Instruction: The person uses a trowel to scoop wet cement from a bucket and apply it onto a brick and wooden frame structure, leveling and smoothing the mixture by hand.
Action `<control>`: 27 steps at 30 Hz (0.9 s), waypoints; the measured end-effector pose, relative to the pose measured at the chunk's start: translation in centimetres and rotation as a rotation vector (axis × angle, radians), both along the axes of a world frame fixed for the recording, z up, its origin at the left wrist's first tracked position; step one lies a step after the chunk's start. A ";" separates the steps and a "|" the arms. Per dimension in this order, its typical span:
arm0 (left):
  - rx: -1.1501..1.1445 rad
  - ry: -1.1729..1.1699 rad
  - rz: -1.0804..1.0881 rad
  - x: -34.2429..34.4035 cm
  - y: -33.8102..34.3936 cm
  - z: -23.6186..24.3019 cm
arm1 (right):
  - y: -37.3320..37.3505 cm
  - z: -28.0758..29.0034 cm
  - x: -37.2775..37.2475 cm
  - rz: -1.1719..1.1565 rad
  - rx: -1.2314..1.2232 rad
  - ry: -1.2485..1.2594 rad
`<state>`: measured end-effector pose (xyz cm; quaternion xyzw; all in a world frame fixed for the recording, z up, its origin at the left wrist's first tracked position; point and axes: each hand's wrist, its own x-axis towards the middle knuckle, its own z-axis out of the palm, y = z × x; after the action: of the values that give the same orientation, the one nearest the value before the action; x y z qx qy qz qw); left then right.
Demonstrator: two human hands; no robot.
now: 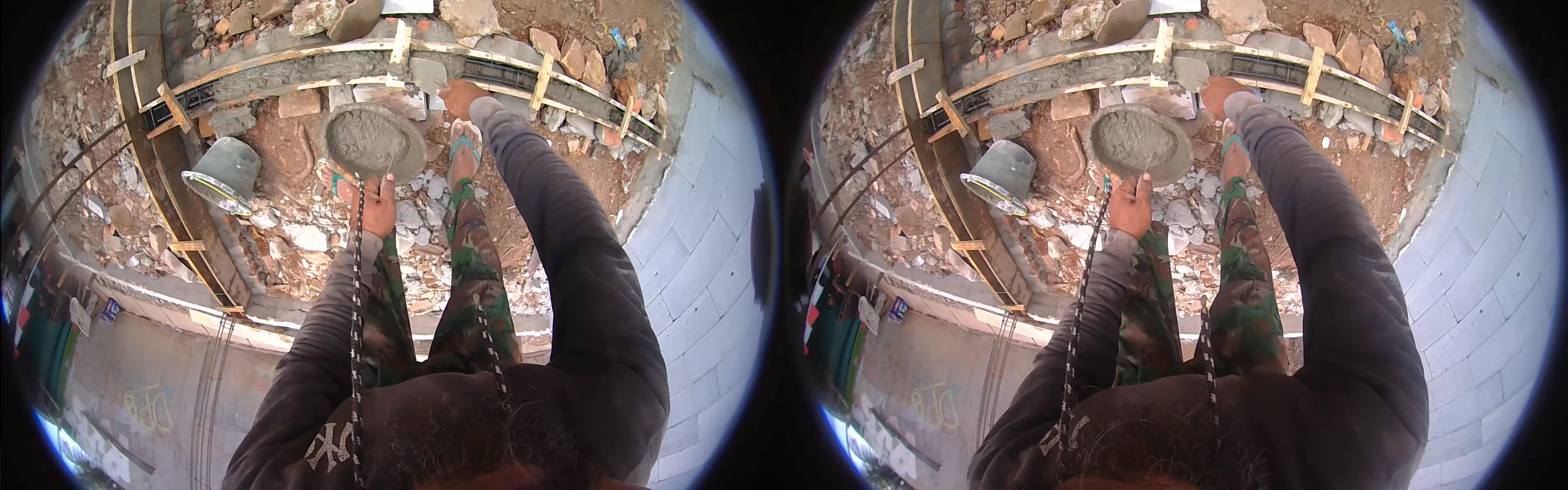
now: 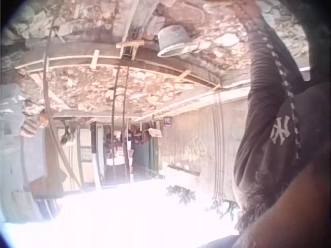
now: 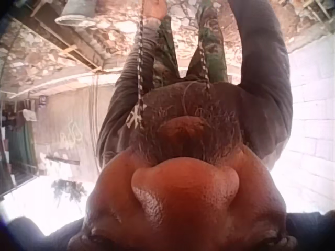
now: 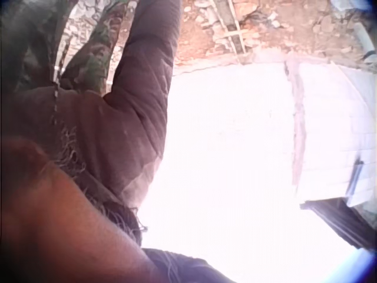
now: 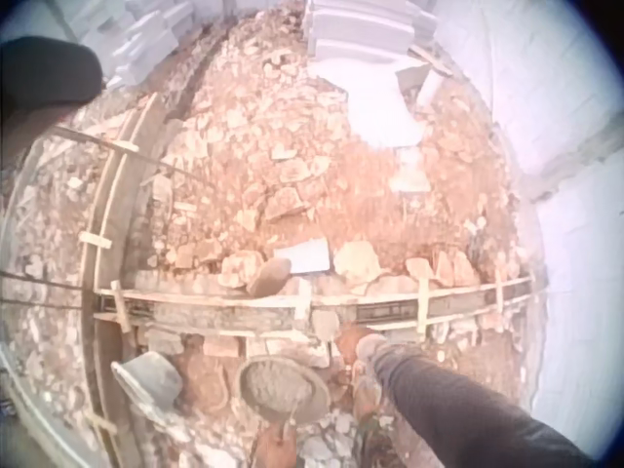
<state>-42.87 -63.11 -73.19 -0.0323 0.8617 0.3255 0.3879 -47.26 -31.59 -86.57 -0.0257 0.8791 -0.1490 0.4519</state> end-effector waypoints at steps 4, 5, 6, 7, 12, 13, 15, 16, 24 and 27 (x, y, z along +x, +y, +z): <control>0.124 -0.031 0.142 0.7 0.4 -2.8 | 1.5 2.0 -7.0 -0.174 0.142 -0.251; 0.119 -0.021 0.076 0.7 0.3 -3.1 | 3.8 1.1 -5.1 -0.260 0.217 -0.190; 0.118 -0.024 0.083 0.7 0.1 -3.0 | 4.3 1.6 -3.6 -0.304 0.237 -0.192; 0.140 -0.067 0.124 0.5 0.1 -2.5 | 5.5 1.6 -2.3 -0.350 0.215 -0.156; 0.094 -0.025 0.145 0.1 1.2 -0.7 | 9.2 -2.1 3.3 0.038 0.134 0.048; 0.075 -0.017 0.097 -0.1 1.2 -1.0 | 9.8 -3.3 2.2 0.127 0.109 -0.038; 0.142 -0.014 0.136 0.6 2.0 -0.9 | 10.8 -4.4 2.4 0.212 0.082 -0.122; 0.204 -0.007 0.173 0.4 1.9 -0.8 | 11.8 -4.2 3.7 -0.023 0.088 -0.184; 0.190 -0.127 0.318 -5.0 -6.7 2.3 | -7.1 14.0 0.9 -1.505 -0.639 -0.384; 0.293 -0.207 0.489 -5.5 -9.3 6.8 | -12.2 12.2 -1.7 -1.764 -0.913 -0.556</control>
<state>-48.32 -72.42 -66.41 -0.2157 0.7279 0.5253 0.3843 -48.96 -43.76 -74.32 0.4949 0.3092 -0.7479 0.3164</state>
